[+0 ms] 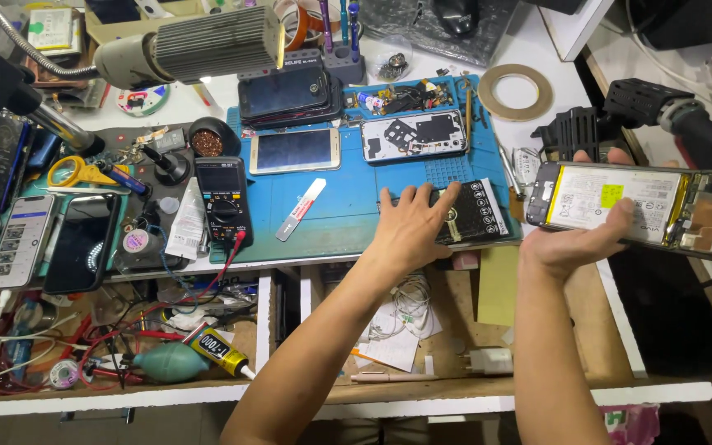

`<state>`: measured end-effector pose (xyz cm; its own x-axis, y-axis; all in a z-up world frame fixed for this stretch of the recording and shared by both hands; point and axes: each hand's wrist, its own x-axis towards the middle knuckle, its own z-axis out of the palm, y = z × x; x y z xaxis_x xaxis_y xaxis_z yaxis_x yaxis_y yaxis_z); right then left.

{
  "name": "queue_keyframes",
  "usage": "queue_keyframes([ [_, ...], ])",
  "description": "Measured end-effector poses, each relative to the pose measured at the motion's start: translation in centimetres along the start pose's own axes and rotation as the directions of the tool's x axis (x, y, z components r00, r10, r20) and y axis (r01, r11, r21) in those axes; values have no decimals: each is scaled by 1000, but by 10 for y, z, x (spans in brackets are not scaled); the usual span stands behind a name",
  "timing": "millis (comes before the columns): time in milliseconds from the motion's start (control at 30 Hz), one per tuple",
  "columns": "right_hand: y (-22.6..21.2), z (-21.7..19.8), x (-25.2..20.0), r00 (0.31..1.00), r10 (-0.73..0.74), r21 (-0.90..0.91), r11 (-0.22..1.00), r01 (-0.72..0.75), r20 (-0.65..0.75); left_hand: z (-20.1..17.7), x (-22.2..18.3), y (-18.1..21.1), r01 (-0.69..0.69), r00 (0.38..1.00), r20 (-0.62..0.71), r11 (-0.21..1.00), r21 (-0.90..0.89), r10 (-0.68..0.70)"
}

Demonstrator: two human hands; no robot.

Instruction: Repairing a mobile phone by inspecting and assembling the screen and battery components

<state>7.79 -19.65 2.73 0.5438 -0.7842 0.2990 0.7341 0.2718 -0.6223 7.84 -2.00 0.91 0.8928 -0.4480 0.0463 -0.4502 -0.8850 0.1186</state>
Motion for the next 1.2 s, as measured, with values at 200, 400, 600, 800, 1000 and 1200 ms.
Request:
queue_keyframes([
  [200, -3, 0, 1, 998, -65, 23, 998, 65, -21, 2, 47, 22, -104, 988, -122, 992, -65, 95],
  [400, 0, 1, -3, 995, -104, -6, 995, 104, -4, 2, 45, 33, -116, 983, -145, 993, -37, 109],
  [600, 9, 1, -16, 998, 55, 48, 997, -56, 17, -5, -7, -1, 39, 993, 112, 999, 36, -43],
  [800, 13, 6, -32, 988, 154, 59, 986, -156, 30, 7, -13, -25, 39, 998, 49, 996, -78, -35],
  [1000, 17, 3, -32, 986, 167, 27, 985, -168, 7, 12, -14, -31, 39, 999, -3, 987, -158, -40],
  [1200, 14, 10, -39, 981, 194, -30, 981, -194, 21, 13, -37, -36, 19, 972, -230, 989, -144, -52],
])
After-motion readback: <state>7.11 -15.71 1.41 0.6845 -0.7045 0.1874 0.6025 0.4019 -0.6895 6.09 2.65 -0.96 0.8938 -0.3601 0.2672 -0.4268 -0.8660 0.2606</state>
